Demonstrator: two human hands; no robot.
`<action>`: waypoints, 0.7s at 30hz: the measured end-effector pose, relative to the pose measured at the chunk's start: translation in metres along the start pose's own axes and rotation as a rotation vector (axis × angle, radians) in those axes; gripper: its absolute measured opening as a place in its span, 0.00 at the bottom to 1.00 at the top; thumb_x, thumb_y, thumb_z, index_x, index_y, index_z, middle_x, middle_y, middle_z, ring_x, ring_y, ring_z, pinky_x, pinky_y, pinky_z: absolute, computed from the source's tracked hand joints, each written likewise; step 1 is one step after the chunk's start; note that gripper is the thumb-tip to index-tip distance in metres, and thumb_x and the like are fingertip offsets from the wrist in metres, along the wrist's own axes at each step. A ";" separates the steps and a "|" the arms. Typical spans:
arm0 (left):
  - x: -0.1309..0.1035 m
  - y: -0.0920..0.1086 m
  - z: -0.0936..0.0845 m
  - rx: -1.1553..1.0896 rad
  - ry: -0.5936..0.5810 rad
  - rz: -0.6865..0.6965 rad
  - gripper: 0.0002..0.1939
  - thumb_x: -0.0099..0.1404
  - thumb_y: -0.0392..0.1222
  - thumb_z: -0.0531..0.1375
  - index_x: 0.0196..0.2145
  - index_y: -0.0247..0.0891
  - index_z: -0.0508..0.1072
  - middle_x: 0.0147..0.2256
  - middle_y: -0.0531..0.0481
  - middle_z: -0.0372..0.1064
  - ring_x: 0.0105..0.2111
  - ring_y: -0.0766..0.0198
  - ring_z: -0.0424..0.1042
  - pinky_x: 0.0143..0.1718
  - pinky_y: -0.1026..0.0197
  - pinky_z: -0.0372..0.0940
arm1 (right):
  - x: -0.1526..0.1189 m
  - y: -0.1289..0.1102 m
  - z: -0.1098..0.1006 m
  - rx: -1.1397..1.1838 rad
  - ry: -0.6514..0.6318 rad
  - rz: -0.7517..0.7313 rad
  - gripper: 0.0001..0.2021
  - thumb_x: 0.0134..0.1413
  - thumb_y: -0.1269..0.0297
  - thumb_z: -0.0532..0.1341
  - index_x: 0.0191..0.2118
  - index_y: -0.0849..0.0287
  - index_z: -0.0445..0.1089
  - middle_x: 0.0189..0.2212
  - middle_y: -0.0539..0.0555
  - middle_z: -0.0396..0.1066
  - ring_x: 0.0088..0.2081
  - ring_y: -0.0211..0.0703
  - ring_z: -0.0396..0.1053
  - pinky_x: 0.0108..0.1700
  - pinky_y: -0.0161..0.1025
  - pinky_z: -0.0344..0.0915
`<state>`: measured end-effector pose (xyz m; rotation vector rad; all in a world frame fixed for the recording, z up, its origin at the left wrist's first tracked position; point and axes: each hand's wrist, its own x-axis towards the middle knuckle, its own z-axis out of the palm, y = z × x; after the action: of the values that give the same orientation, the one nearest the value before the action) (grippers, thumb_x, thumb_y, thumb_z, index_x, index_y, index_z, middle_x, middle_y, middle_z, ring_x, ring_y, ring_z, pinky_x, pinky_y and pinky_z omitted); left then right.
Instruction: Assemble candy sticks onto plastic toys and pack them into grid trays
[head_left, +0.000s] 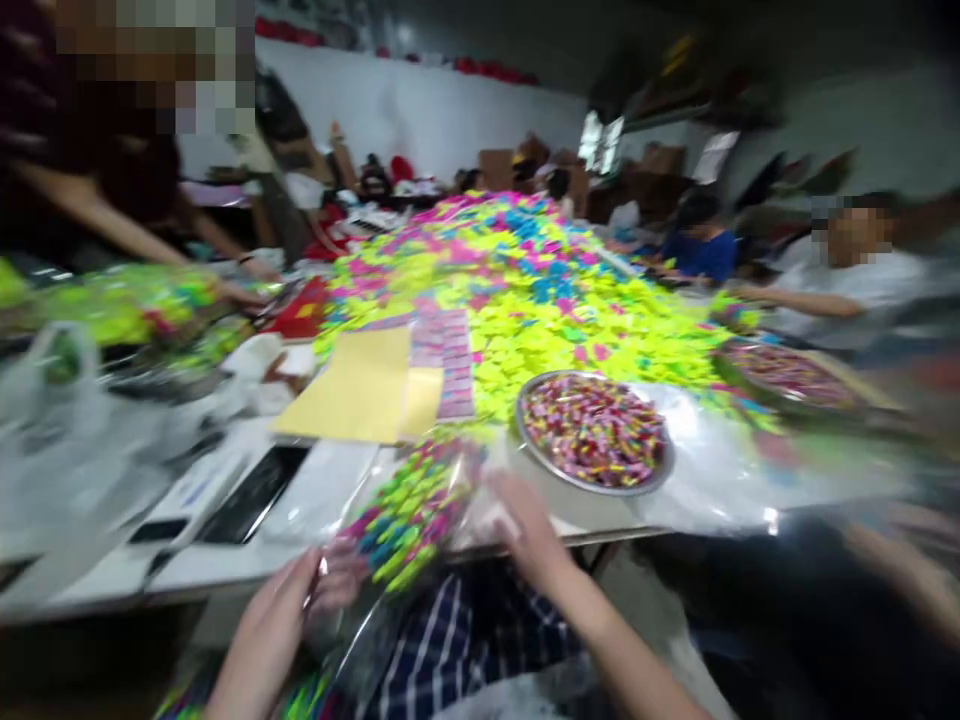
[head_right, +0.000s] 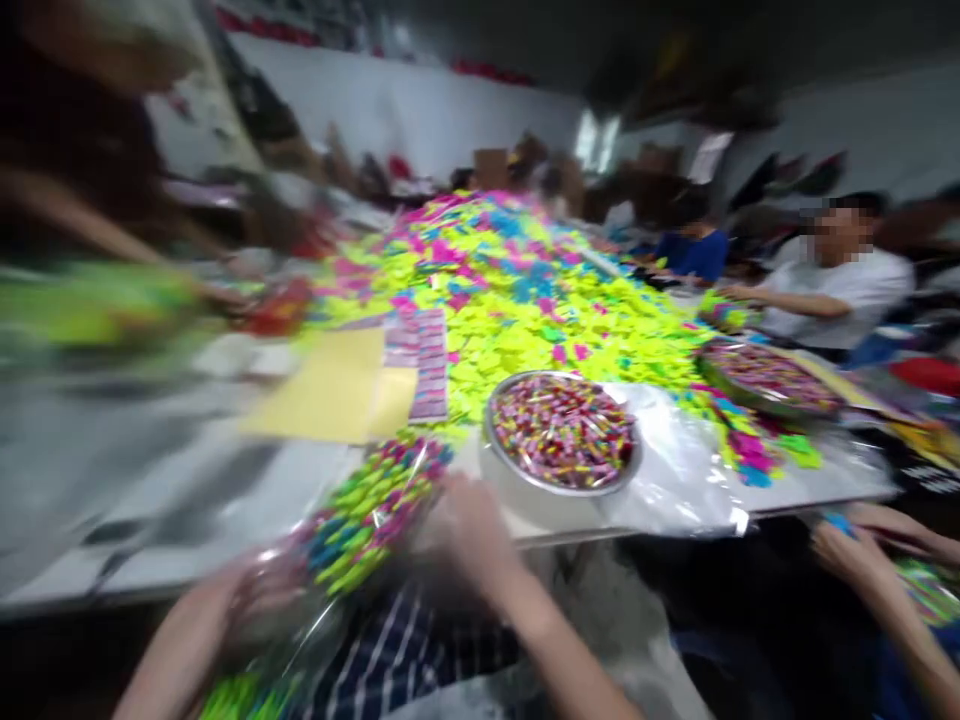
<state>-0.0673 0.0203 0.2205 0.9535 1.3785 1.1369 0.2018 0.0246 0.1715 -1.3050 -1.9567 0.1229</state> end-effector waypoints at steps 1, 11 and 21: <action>-0.001 -0.002 -0.004 -0.030 0.015 -0.034 0.23 0.53 0.56 0.59 0.37 0.33 0.71 0.32 0.42 0.73 0.32 0.55 0.72 0.34 0.52 0.69 | -0.015 0.016 0.001 -0.008 0.010 0.039 0.21 0.58 0.62 0.47 0.57 0.57 0.55 0.52 0.58 0.63 0.54 0.47 0.59 0.54 0.50 0.57; 0.003 0.048 0.011 -0.174 0.039 0.077 0.20 0.62 0.48 0.51 0.42 0.27 0.69 0.42 0.36 0.71 0.40 0.56 0.72 0.47 0.50 0.64 | -0.124 0.103 0.024 -0.210 -0.155 0.207 0.19 0.56 0.62 0.48 0.52 0.59 0.61 0.53 0.60 0.62 0.55 0.51 0.57 0.51 0.53 0.57; -0.071 0.109 -0.013 -0.073 0.431 0.200 0.19 0.66 0.44 0.47 0.42 0.24 0.67 0.34 0.44 0.73 0.38 0.62 0.72 0.47 0.50 0.64 | -0.118 0.101 0.021 -0.197 -0.116 0.242 0.17 0.55 0.62 0.48 0.48 0.58 0.65 0.51 0.58 0.64 0.53 0.50 0.58 0.50 0.49 0.52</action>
<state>-0.0764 -0.0252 0.3426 0.8366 1.5915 1.6023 0.2856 -0.0178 0.0459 -1.6966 -1.9380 0.1292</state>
